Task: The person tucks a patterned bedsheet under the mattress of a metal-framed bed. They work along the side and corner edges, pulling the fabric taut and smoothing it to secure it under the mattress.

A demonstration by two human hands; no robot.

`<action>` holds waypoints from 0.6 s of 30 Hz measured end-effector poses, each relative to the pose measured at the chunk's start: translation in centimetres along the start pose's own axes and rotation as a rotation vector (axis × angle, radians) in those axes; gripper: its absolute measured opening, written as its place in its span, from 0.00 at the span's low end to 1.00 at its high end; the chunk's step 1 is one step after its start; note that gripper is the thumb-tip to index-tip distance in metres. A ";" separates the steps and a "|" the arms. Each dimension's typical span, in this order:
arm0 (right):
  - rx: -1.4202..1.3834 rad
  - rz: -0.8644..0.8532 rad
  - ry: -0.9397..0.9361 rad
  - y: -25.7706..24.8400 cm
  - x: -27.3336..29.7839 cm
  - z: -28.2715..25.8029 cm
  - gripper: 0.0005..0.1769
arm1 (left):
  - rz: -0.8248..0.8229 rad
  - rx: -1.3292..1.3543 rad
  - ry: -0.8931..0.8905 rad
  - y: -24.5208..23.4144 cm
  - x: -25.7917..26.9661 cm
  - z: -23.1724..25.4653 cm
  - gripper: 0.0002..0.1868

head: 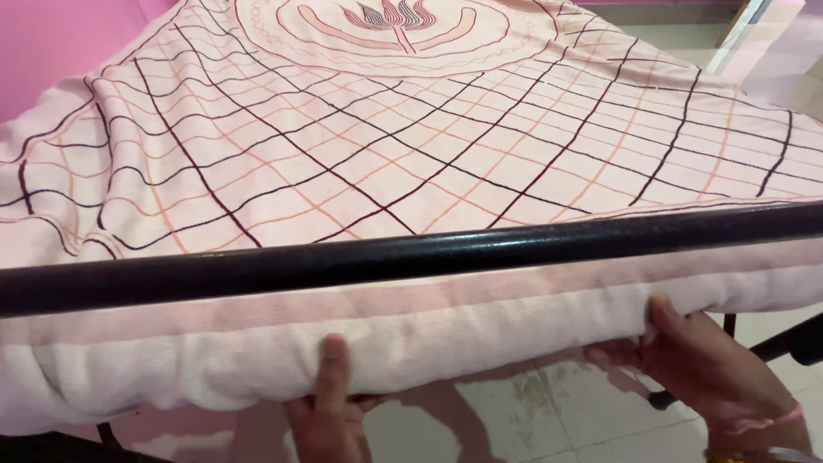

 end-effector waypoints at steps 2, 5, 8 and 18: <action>-0.008 -0.343 -0.013 0.3 0.0 0.6 0.40 | 0.001 0.042 0.099 0.4 0.2 1.4 0.34; 0.161 -0.442 -0.069 1.0 0.2 1.8 0.45 | 0.083 -0.016 -0.040 1.9 1.2 2.4 0.32; 0.025 -0.589 -0.209 3.9 1.4 1.1 0.45 | 0.174 -0.002 -0.021 4.1 2.7 3.6 0.31; -0.168 -0.780 -0.184 11.0 1.6 2.5 0.20 | 0.017 0.145 -0.070 5.2 2.1 3.6 0.33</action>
Point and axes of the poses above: each hand's wrist, its own x-axis away from the middle knuckle, its own y-axis out of the palm, z = x × y, the point moved 6 cm from there along -x, towards the middle knuckle, and after that the axes turned 10 degrees about x, right-handed, at the moved point
